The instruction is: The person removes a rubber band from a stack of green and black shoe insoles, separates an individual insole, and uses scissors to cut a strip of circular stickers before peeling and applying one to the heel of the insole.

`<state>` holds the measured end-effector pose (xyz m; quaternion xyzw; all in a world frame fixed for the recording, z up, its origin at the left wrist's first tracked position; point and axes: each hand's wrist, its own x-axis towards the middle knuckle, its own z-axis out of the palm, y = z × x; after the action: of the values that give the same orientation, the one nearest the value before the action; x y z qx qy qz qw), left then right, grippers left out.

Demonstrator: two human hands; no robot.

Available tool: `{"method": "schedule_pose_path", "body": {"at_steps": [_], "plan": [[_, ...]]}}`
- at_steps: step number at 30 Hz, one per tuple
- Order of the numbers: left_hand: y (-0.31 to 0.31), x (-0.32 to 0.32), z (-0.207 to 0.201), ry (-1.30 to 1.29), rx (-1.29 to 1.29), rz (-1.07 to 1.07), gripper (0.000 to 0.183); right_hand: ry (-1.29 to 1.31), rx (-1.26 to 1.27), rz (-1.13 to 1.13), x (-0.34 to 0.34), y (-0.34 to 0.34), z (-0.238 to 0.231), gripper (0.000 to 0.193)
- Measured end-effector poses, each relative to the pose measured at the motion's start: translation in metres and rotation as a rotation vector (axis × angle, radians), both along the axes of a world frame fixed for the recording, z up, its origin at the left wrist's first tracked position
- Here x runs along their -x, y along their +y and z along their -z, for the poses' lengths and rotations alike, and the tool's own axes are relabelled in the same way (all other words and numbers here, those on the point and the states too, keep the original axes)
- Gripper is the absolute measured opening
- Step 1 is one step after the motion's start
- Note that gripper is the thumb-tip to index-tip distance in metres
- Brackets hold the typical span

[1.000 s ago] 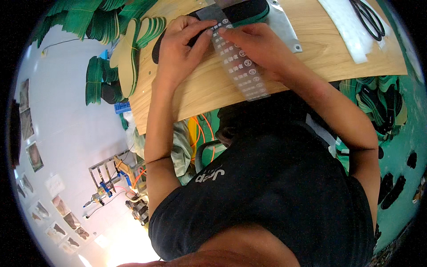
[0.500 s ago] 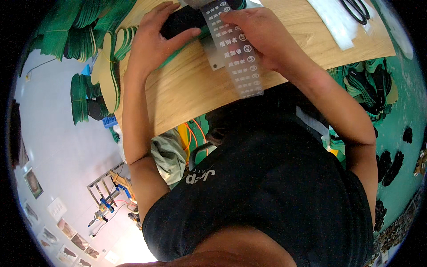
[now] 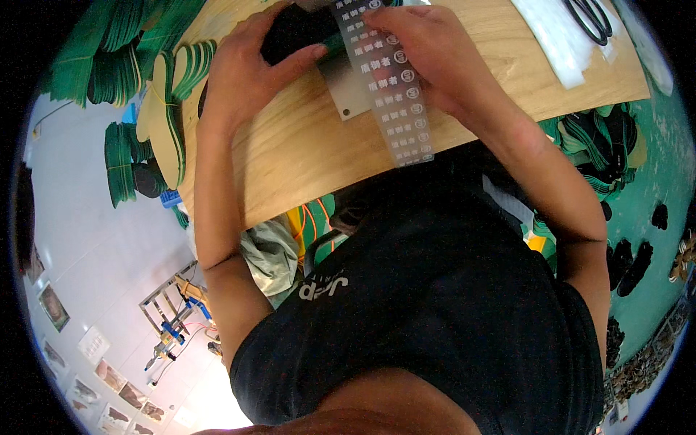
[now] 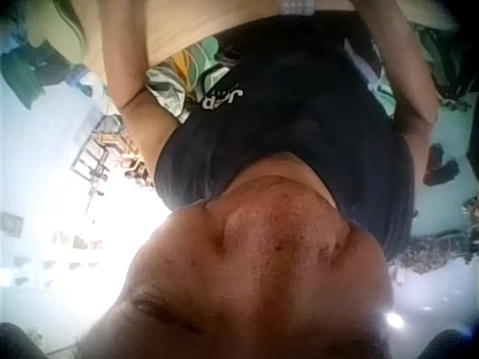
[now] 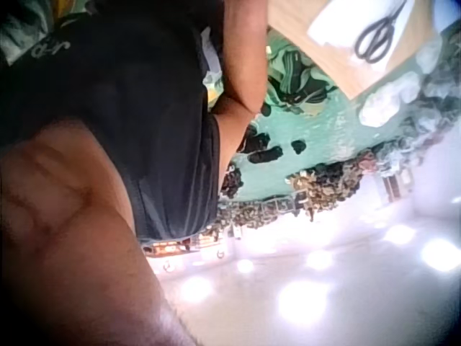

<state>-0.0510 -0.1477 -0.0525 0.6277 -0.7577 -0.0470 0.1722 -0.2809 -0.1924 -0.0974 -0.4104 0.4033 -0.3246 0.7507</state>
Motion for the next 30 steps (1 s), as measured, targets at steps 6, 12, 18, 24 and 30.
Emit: {"method": "schedule_pose_path", "body": {"at_steps": [6, 12, 18, 24, 30], "plan": [[0.001, 0.002, 0.003, 0.001, 0.032, -0.027, 0.068, 0.029, 0.030, 0.033, -0.004, 0.005, 0.000, 0.024], [0.001, 0.003, 0.000, 0.023, 0.011, -0.048, 0.067, 0.013, 0.050, 0.040, -0.002, 0.005, 0.003, 0.025], [0.000, 0.004, -0.001, 0.034, 0.000, -0.058, 0.067, -0.020, 0.035, 0.038, -0.002, 0.004, -0.002, 0.024], [0.003, 0.004, 0.005, 0.046, 0.024, -0.070, 0.069, 0.021, 0.029, 0.033, -0.005, 0.004, 0.004, 0.024], [0.003, -0.006, 0.013, 0.016, 0.156, 0.057, 0.074, 0.008, 0.004, 0.008, -0.004, 0.003, 0.002, 0.023]]}}
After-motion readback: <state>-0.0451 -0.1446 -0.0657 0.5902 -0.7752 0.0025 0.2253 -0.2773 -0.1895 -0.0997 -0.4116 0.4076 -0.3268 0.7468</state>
